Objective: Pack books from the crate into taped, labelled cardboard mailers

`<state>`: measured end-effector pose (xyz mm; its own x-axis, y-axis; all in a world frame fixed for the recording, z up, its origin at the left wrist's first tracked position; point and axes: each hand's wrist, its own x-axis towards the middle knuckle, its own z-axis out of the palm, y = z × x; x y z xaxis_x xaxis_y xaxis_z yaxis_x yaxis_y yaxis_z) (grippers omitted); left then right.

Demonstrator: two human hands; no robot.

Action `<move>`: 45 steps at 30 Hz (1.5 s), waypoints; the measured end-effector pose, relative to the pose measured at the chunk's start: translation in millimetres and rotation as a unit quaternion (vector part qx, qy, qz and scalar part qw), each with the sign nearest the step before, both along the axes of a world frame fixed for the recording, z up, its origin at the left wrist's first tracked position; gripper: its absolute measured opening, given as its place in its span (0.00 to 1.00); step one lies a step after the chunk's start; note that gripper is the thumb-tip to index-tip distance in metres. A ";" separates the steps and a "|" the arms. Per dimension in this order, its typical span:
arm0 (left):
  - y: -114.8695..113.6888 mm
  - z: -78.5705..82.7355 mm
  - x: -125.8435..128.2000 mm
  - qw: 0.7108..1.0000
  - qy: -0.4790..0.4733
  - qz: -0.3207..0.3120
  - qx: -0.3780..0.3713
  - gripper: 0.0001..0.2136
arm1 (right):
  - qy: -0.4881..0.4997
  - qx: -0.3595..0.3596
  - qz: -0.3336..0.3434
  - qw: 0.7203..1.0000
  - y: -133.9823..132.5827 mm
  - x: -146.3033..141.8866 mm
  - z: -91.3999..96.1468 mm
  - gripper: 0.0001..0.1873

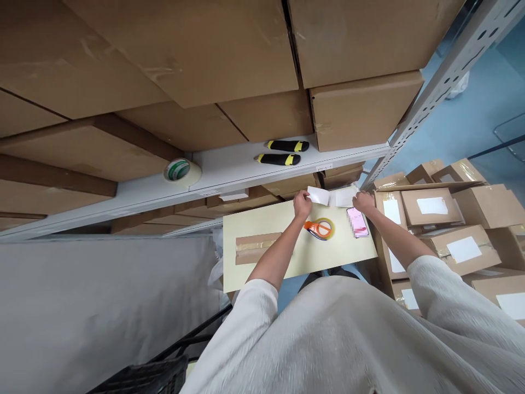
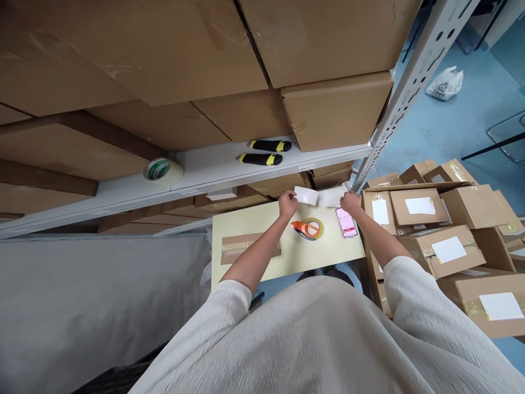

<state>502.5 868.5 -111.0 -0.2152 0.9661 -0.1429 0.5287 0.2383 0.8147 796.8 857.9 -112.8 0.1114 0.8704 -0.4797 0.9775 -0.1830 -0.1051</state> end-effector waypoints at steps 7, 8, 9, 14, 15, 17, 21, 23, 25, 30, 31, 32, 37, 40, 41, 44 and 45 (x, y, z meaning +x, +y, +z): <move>-10.5 7.8 -6.0 0.999 -0.033 0.007 -0.007 0.13 | 0.049 0.042 0.001 0.998 -6.9 8.2 -19.6 0.19; -12.1 9.9 -4.3 0.999 -0.043 0.009 -0.010 0.13 | 0.058 0.060 0.005 0.997 -8.7 6.8 -20.0 0.18; -13.5 12.4 -2.2 0.998 -0.054 0.012 -0.014 0.13 | 0.069 0.077 0.014 0.995 -10.7 4.2 -19.5 0.17; -19.2 28.2 5.7 0.992 -0.107 0.043 -0.041 0.12 | 0.172 0.115 0.110 0.972 -23.7 -30.2 -7.4 0.16; -21.2 31.7 5.8 0.990 -0.120 0.051 -0.048 0.12 | 0.194 0.122 0.124 0.966 -26.6 -40.0 -4.3 0.19; -27.3 38.6 3.6 0.985 -0.149 0.063 -0.059 0.12 | 0.223 0.147 0.135 0.954 -31.9 -59.8 1.8 0.23; -46.5 52.7 -11.3 0.973 -0.208 0.088 -0.055 0.12 | 0.257 0.204 0.136 0.935 -39.0 -93.8 13.9 0.19; -57.2 59.6 -24.6 0.967 -0.227 0.108 -0.048 0.11 | 0.278 0.220 0.139 0.925 -41.2 -108.8 21.0 0.11; -67.8 65.8 -42.0 0.962 -0.238 0.131 -0.037 0.11 | 0.307 0.228 0.140 0.913 -44.2 -124.3 29.2 0.06; -98.9 78.7 -99.2 0.961 -0.233 0.146 -0.006 0.13 | 0.408 0.216 0.122 0.879 -61.4 -171.4 53.7 0.04; -106.5 80.8 -112.3 0.964 -0.228 0.140 0.010 0.13 | 0.428 0.209 0.113 0.872 -66.7 -182.5 58.8 0.04; -114.5 82.9 -125.5 0.966 -0.221 0.135 0.027 0.13 | 0.445 0.201 0.101 0.867 -72.4 -193.9 63.8 0.05; -153.8 88.4 -190.9 0.965 -0.229 0.119 0.049 0.04 | 0.481 0.164 0.045 0.860 -102.5 -252.2 79.2 0.12; -170.5 85.1 -224.0 0.958 -0.261 0.110 0.045 0.05 | 0.478 0.157 0.016 0.864 -118.5 -283.0 78.4 0.14; -174.3 82.8 -233.1 0.957 -0.267 0.107 0.044 0.04 | 0.478 0.154 0.008 0.865 -123.5 -291.7 77.2 0.14; -181.5 73.9 -253.8 0.961 -0.260 0.083 0.035 0.13 | 0.478 0.145 -0.011 0.866 -137.5 -312.5 73.8 0.14; -183.1 70.6 -258.7 0.964 -0.255 0.070 0.033 0.17 | 0.475 0.145 -0.015 0.868 -141.9 -317.7 73.2 0.14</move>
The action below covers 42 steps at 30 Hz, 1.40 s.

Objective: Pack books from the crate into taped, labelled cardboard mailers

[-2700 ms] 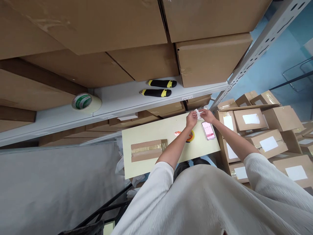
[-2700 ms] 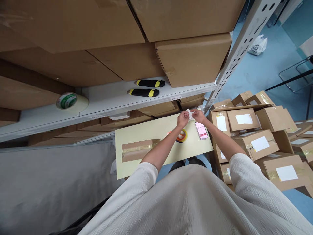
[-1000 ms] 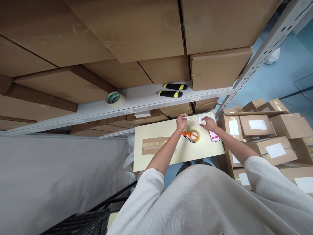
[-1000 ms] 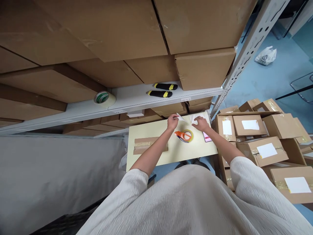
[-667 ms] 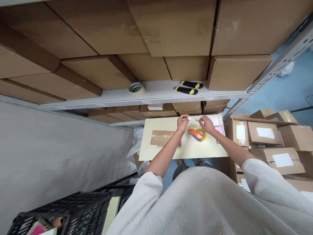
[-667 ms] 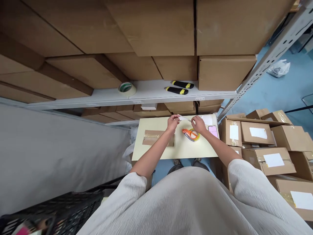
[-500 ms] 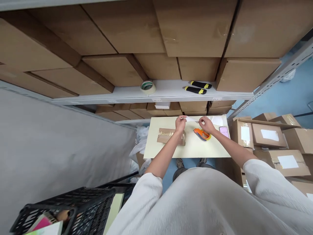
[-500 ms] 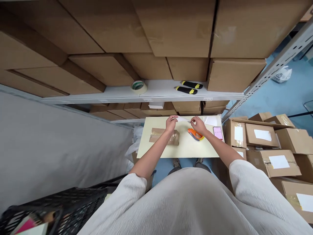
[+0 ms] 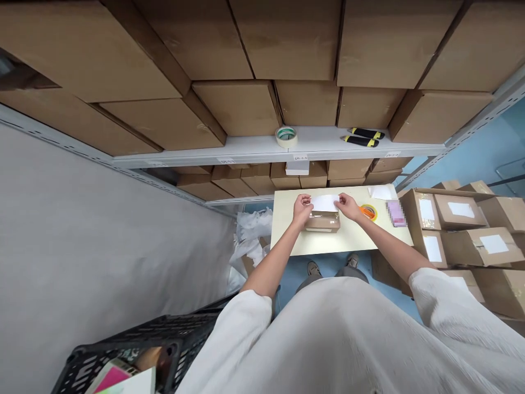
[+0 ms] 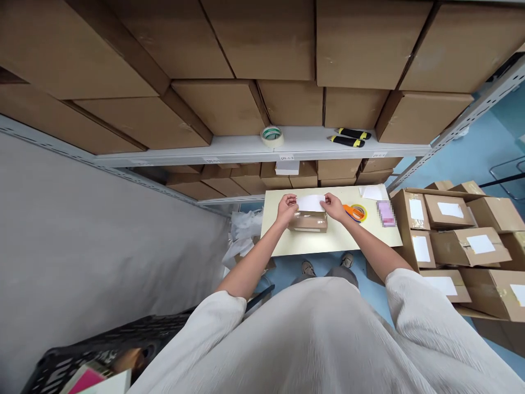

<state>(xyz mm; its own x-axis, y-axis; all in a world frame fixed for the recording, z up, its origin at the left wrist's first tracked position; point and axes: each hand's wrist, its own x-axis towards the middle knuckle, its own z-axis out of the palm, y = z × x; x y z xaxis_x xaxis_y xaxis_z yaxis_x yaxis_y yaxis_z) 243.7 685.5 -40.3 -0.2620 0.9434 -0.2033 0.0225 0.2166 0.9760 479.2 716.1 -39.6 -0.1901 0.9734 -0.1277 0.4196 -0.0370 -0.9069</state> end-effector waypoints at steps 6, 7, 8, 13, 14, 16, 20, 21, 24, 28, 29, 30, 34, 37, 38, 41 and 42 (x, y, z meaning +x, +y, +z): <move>-7.7 -18.8 -16.3 0.999 0.027 -0.028 0.004 0.19 | -0.079 -0.006 -0.019 0.997 -16.2 -18.1 -2.1 0.10; -8.7 -22.2 -17.8 0.999 0.037 -0.027 -0.002 0.19 | -0.101 -0.012 -0.024 0.994 -17.3 -19.9 -3.6 0.09; -9.8 -25.7 -19.0 0.998 0.050 -0.026 -0.009 0.18 | -0.123 -0.020 -0.029 0.992 -18.3 -21.7 -5.7 0.07; -16.6 -42.6 -22.7 0.994 0.096 -0.025 -0.037 0.19 | -0.176 -0.049 -0.066 0.981 -26.8 -32.0 -23.4 0.15; -18.5 -45.3 -23.1 0.993 0.106 -0.026 -0.038 0.20 | -0.180 -0.045 -0.073 0.980 -29.4 -34.2 -27.4 0.18; -22.2 -49.8 -23.7 0.990 0.130 -0.027 -0.034 0.23 | -0.187 -0.033 -0.080 0.978 -34.8 -38.6 -34.3 0.24; -26.5 -56.1 -25.2 0.987 0.157 -0.034 -0.021 0.30 | -0.212 0.000 -0.070 0.975 -43.2 -45.9 -42.3 0.27; -26.6 -57.4 -25.8 0.986 0.160 -0.036 -0.020 0.31 | -0.219 0.007 -0.065 0.974 -44.6 -47.4 -43.3 0.27; -25.7 -61.4 -27.6 0.984 0.170 -0.042 -0.020 0.32 | -0.235 0.011 -0.047 0.971 -47.6 -51.1 -45.5 0.27; -24.8 -66.0 -28.8 0.983 0.174 -0.047 -0.019 0.32 | -0.250 0.008 -0.029 0.968 -51.0 -53.7 -48.1 0.26; -24.9 -66.7 -28.7 0.983 0.177 -0.050 -0.022 0.32 | -0.256 0.009 -0.026 0.966 -51.8 -54.0 -48.5 0.26; -25.0 -67.1 -28.5 0.981 0.184 -0.056 -0.027 0.32 | -0.262 0.010 -0.024 0.965 -52.5 -54.3 -48.8 0.26; -25.9 -66.7 -27.3 0.963 0.249 -0.094 -0.045 0.31 | -0.283 0.012 -0.015 0.959 -54.8 -56.4 -47.8 0.25; -26.7 -65.7 -26.8 0.950 0.290 -0.109 -0.042 0.31 | -0.298 0.012 -0.007 0.955 -56.4 -59.7 -44.6 0.25; -27.2 -65.3 -26.7 0.946 0.302 -0.114 -0.039 0.30 | -0.304 0.010 -0.003 0.953 -57.1 -61.1 -43.0 0.25; -29.3 -63.5 -26.7 0.931 0.340 -0.131 -0.025 0.29 | -0.337 0.000 0.008 0.942 -58.7 -65.5 -37.2 0.23; -30.4 -62.4 -26.6 0.925 0.352 -0.139 -0.019 0.28 | -0.353 -0.002 0.012 0.936 -59.1 -66.7 -35.2 0.21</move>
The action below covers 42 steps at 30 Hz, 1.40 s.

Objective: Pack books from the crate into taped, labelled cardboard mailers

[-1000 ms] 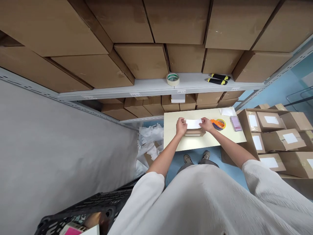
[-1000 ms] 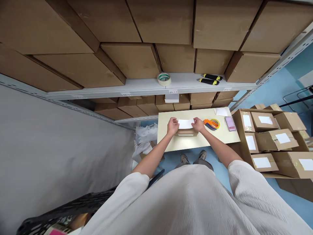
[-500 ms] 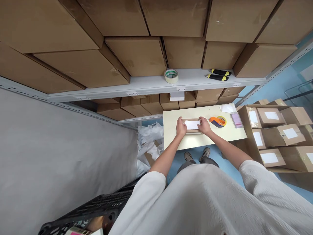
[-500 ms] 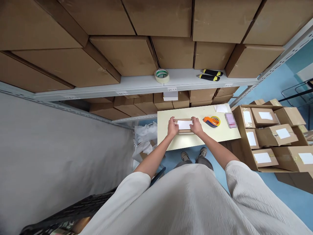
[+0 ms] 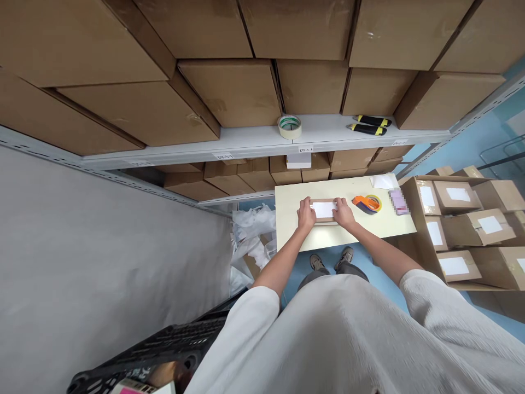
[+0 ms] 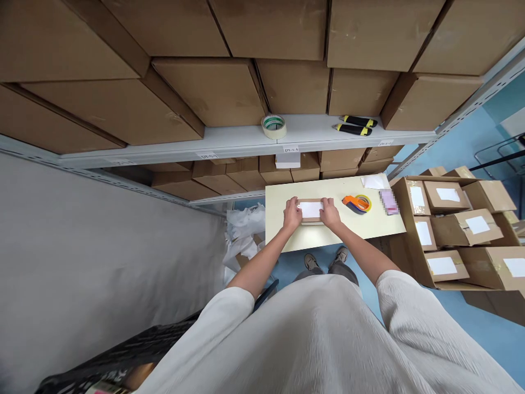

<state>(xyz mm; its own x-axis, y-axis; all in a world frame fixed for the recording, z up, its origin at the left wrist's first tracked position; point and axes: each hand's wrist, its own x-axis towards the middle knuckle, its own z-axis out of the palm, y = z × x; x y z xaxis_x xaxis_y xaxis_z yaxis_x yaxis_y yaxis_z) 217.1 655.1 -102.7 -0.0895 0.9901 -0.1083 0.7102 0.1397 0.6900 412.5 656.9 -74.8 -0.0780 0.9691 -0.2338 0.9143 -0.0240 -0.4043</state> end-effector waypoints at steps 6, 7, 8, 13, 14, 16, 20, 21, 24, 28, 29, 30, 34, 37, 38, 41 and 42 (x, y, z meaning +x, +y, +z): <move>-7.9 10.2 -1.7 0.994 0.094 -0.054 0.034 0.27 | -0.080 0.020 0.019 0.996 -1.7 -1.8 7.8 0.15; -9.3 11.2 -3.3 0.992 0.107 -0.061 0.042 0.26 | -0.087 0.030 0.026 0.995 -2.6 -1.7 7.8 0.16; -10.6 11.5 -5.5 0.989 0.116 -0.078 0.052 0.26 | -0.094 0.041 0.037 0.994 -3.9 -1.7 7.2 0.16; -17.8 4.3 -19.2 0.952 0.132 -0.262 0.084 0.26 | -0.070 0.076 0.173 0.980 -15.9 -3.6 -5.5 0.26; -19.4 2.1 -21.5 0.945 0.140 -0.283 0.083 0.26 | -0.062 0.077 0.196 0.976 -19.0 -4.1 -9.9 0.28; -22.4 -1.3 -24.9 0.937 0.158 -0.303 0.074 0.28 | -0.063 0.072 0.225 0.970 -25.3 -4.5 -19.1 0.34; -25.6 -3.4 -27.6 0.931 0.182 -0.314 0.046 0.30 | -0.100 0.050 0.230 0.967 -34.4 -3.8 -33.0 0.45; -25.7 -3.2 -27.6 0.931 0.186 -0.313 0.038 0.30 | -0.110 0.046 0.220 0.968 -35.4 -3.4 -34.6 0.46; -25.7 -2.3 -26.3 0.936 0.196 -0.293 0.016 0.31 | -0.134 0.036 0.183 0.973 -35.1 -1.4 -34.9 0.49; -27.1 -0.2 -23.0 0.946 0.214 -0.242 -0.004 0.32 | -0.165 0.015 0.134 0.977 -32.6 5.7 -28.3 0.50; -27.9 0.8 -22.5 0.949 0.219 -0.225 -0.013 0.32 | -0.173 0.012 0.120 0.978 -32.4 8.1 -25.8 0.50; -28.7 2.0 -22.2 0.953 0.221 -0.207 -0.023 0.33 | -0.180 0.010 0.107 0.978 -32.3 10.6 -23.1 0.48; -30.6 7.6 -23.6 0.966 0.208 -0.149 -0.041 0.33 | -0.192 0.007 0.049 0.980 -33.1 18.5 -10.4 0.43; -29.9 9.7 -22.5 0.976 0.171 -0.135 -0.029 0.31 | -0.157 -0.015 0.012 0.987 -33.0 20.4 -0.9 0.42; -29.4 9.9 -20.9 0.979 0.155 -0.128 -0.028 0.30 | -0.139 -0.026 0.003 0.990 -33.1 20.5 1.7 0.42; -28.4 10.7 -12.1 0.989 0.110 -0.093 -0.028 0.28 | -0.096 -0.037 -0.019 0.995 -34.1 22.4 8.0 0.39; -28.0 11.6 -8.2 0.991 0.098 -0.082 -0.026 0.27 | -0.090 -0.029 -0.028 0.995 -34.9 24.2 9.6 0.38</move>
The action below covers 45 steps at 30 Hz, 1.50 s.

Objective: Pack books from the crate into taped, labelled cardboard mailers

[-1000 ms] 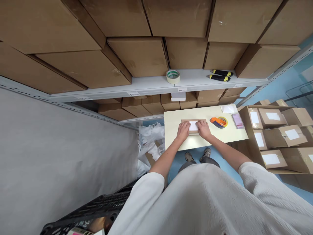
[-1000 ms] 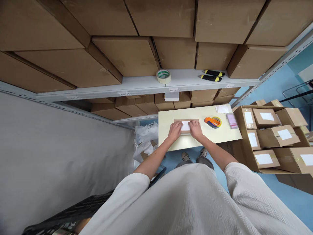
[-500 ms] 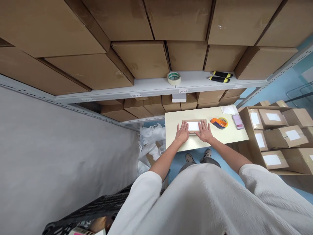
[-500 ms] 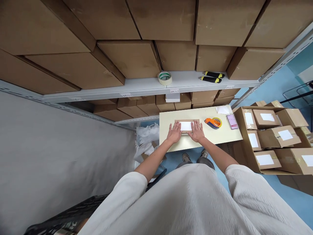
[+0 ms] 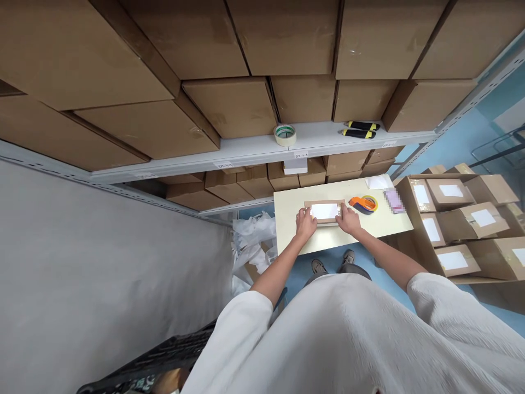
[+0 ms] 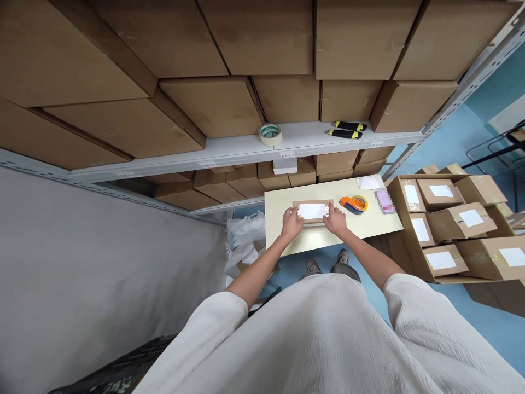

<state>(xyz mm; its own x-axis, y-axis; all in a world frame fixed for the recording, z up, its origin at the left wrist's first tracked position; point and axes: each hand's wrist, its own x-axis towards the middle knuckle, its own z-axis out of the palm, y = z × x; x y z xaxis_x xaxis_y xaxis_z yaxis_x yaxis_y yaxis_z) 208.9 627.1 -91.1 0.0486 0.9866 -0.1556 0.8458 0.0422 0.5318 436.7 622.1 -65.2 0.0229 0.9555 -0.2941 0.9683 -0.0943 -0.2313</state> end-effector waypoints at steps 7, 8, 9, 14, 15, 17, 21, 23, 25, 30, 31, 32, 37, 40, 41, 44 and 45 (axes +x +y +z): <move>9.9 18.9 35.8 0.998 -0.043 0.002 0.047 0.24 | 0.025 0.075 -0.049 0.996 -5.5 32.8 10.2 0.35; 12.4 22.7 42.9 0.998 -0.045 -0.006 0.051 0.24 | 0.030 0.085 -0.056 0.994 -6.0 39.9 11.6 0.35; 14.8 26.6 50.6 0.997 -0.046 -0.014 0.055 0.23 | 0.035 0.094 -0.064 0.993 -6.7 47.6 13.0 0.35; 24.4 42.8 98.8 0.995 -0.057 -0.053 0.063 0.23 | 0.047 0.129 -0.115 0.984 -13.6 94.0 20.2 0.35; 25.6 45.2 110.0 0.994 -0.061 -0.062 0.065 0.23 | 0.047 0.134 -0.125 0.982 -15.7 104.7 21.7 0.35; 27.0 49.1 133.4 0.992 -0.068 -0.080 0.069 0.23 | 0.048 0.145 -0.142 0.978 -20.2 127.3 24.6 0.35; 26.2 54.5 185.2 0.989 -0.076 -0.104 0.079 0.23 | 0.060 0.167 -0.168 0.970 -28.9 175.0 28.7 0.36; 24.0 56.1 214.0 0.988 -0.077 -0.103 0.085 0.23 | 0.065 0.166 -0.174 0.969 -33.1 201.1 29.6 0.37; 21.1 57.0 244.6 0.988 -0.073 -0.098 0.090 0.24 | 0.069 0.161 -0.173 0.969 -37.2 229.9 29.7 0.42; 13.6 56.6 322.5 0.989 -0.051 -0.096 0.099 0.25 | 0.079 0.141 -0.143 0.976 -48.1 312.0 29.5 0.57; 12.2 56.4 337.2 0.989 -0.046 -0.098 0.099 0.25 | 0.078 0.135 -0.136 0.978 -50.4 327.9 30.1 0.59; 10.7 56.3 351.4 0.989 -0.042 -0.100 0.098 0.25 | 0.077 0.129 -0.131 0.980 -52.8 342.8 30.9 0.61; 4.5 57.9 410.3 0.988 -0.047 -0.104 0.101 0.25 | 0.081 0.122 -0.153 0.977 -61.2 400.0 38.7 0.57; 5.1 60.9 433.9 0.986 -0.056 -0.116 0.105 0.25 | 0.083 0.129 -0.181 0.971 -59.6 423.8 44.0 0.57; 6.8 62.2 439.8 0.986 -0.056 -0.121 0.104 0.25 | 0.086 0.129 -0.185 0.970 -58.0 430.8 45.9 0.59; 16.4 66.9 454.1 0.984 -0.059 -0.137 0.098 0.26 | 0.103 0.129 -0.186 0.969 -52.6 449.3 53.0 0.64; 20.9 68.5 458.4 0.983 -0.062 -0.145 0.098 0.26 | 0.109 0.131 -0.188 0.967 -51.1 454.6 56.0 0.64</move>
<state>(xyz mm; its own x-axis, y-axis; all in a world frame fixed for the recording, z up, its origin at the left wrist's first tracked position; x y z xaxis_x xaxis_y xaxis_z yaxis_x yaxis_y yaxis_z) 667.3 648.0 -22.6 0.3392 0.9387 0.0618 0.7352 -0.3055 0.6052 891.3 571.0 -9.2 0.3478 0.9342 -0.0795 0.8030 -0.3406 -0.4891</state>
